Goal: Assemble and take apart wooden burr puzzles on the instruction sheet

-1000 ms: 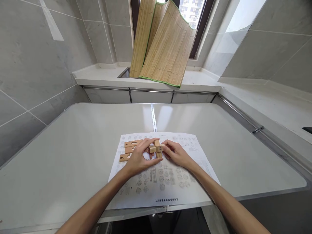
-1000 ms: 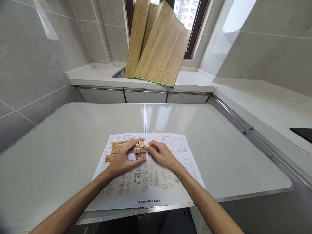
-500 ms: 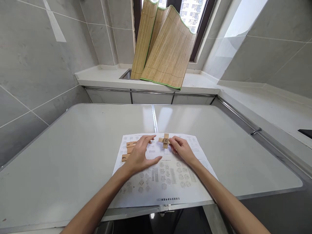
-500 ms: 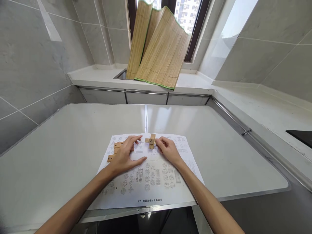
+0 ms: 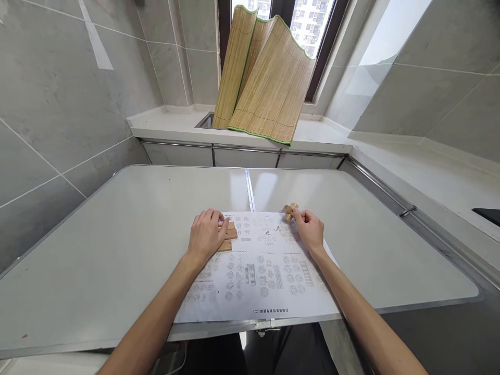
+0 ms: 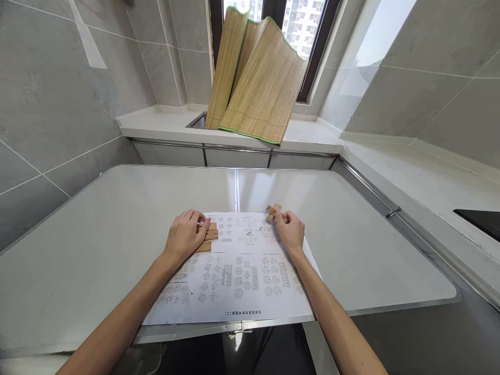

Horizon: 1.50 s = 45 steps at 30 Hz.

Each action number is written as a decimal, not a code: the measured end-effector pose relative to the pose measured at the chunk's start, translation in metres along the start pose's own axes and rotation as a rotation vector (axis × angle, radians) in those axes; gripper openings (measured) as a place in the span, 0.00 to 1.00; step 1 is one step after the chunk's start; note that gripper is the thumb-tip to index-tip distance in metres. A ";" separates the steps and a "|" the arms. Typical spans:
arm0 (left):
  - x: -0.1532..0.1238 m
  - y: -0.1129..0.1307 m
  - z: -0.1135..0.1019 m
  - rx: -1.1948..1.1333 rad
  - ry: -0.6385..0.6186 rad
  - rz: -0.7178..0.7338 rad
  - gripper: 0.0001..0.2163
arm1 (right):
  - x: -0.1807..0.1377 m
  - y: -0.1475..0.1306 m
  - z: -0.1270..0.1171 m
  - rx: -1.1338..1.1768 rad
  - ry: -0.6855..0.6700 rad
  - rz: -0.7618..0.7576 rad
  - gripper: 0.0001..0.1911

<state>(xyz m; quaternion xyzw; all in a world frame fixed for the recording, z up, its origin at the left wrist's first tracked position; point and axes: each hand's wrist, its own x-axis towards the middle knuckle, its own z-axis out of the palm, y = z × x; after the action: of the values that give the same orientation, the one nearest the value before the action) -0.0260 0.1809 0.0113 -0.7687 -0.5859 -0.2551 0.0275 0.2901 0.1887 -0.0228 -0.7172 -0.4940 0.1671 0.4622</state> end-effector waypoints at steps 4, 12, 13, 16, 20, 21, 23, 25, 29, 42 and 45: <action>0.001 -0.006 -0.006 0.097 0.008 -0.059 0.16 | 0.003 0.003 -0.004 -0.071 0.047 0.024 0.26; 0.000 -0.006 -0.010 0.141 -0.076 -0.210 0.17 | 0.005 0.004 -0.006 -0.183 0.087 0.075 0.25; 0.000 -0.005 -0.010 0.146 -0.086 -0.215 0.17 | 0.005 0.004 -0.005 -0.189 0.085 0.076 0.25; -0.001 -0.003 -0.009 0.138 -0.102 -0.204 0.16 | 0.005 0.004 -0.005 -0.197 0.088 0.070 0.25; -0.002 0.001 -0.006 0.096 -0.106 -0.162 0.17 | 0.004 0.005 -0.005 -0.189 0.110 0.053 0.23; -0.003 0.002 -0.005 0.080 -0.104 -0.156 0.17 | 0.004 0.005 -0.005 -0.183 0.116 0.048 0.22; -0.004 0.004 -0.003 0.034 -0.095 -0.152 0.17 | 0.005 0.006 -0.004 -0.167 0.129 0.038 0.20; -0.005 0.007 -0.001 -0.014 -0.086 -0.149 0.16 | 0.006 0.008 -0.004 -0.146 0.139 0.024 0.18; -0.007 0.013 0.004 -0.086 -0.078 -0.129 0.17 | 0.007 0.010 -0.003 -0.102 0.176 -0.006 0.16; -0.009 0.023 0.007 -0.210 -0.123 -0.014 0.20 | -0.021 -0.023 -0.002 0.160 -0.110 -0.521 0.05; -0.010 0.020 0.010 -0.177 -0.117 0.003 0.21 | -0.032 -0.032 -0.002 0.210 -0.323 -0.622 0.04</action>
<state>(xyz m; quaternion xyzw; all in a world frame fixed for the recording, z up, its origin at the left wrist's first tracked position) -0.0055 0.1694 0.0040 -0.7824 -0.5607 -0.2606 -0.0743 0.2592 0.1625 -0.0023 -0.4458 -0.7352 0.1796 0.4780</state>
